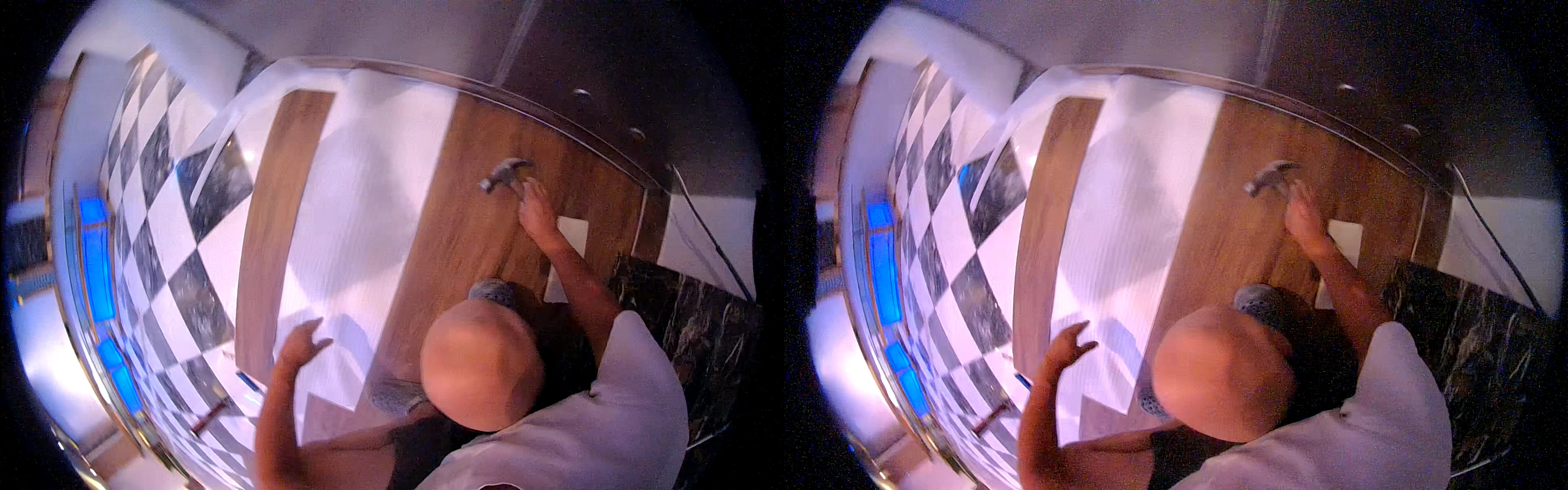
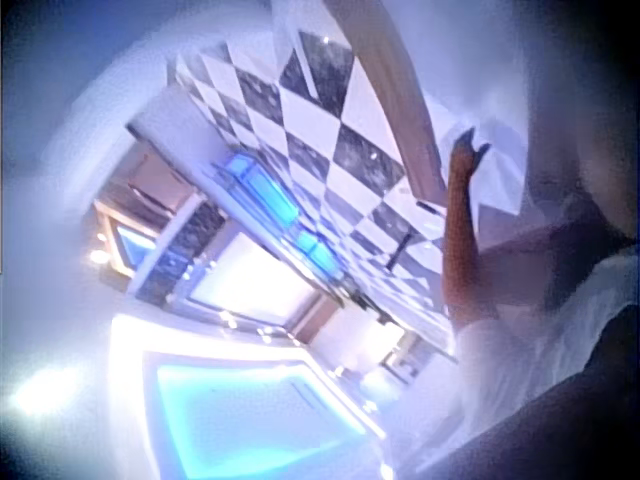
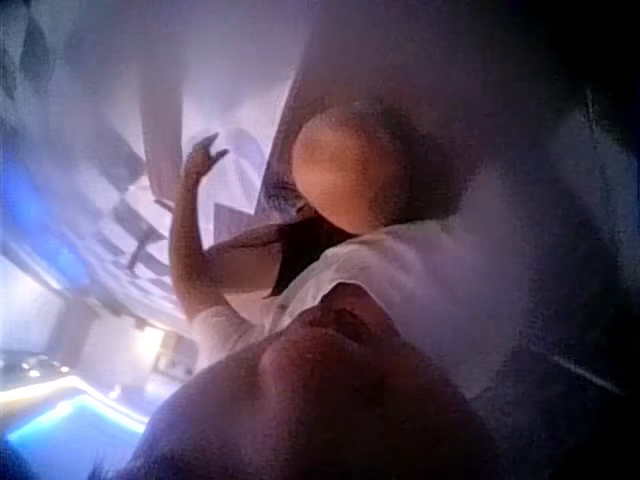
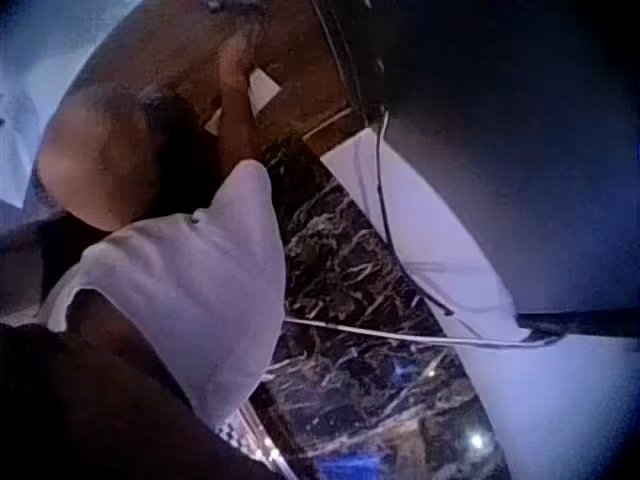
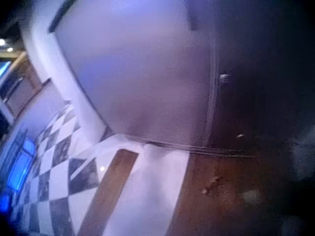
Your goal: The person installs laminate flooring by positioning planks over an underlayment, marking cut lines with a pencil and square, and using a hammer to tap the planks into place.
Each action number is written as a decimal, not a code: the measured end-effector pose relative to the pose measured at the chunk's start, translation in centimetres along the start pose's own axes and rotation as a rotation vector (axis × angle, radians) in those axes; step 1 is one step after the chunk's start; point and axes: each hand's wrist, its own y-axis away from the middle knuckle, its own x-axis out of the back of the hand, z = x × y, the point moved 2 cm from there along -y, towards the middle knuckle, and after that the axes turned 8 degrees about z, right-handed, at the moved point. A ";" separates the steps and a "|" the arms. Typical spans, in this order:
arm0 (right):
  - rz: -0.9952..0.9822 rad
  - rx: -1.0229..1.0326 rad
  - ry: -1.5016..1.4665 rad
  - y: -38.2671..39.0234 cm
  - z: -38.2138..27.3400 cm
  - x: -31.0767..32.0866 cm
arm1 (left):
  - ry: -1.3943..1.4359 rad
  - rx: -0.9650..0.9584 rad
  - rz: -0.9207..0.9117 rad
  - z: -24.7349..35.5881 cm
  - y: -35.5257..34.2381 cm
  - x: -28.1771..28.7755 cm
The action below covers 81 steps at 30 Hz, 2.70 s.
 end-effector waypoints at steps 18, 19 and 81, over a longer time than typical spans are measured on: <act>-0.639 0.258 0.139 -5.6 -10.7 10.6 | 0.140 1.159 1.096 -25.5 21.7 -24.9; -0.672 0.241 0.180 -4.0 -11.5 11.9 | 0.107 1.102 1.194 -26.0 21.7 -24.5; -0.693 -1.142 -1.596 -4.5 -23.3 -10.1 | 0.347 1.427 0.855 -4.9 19.7 -29.7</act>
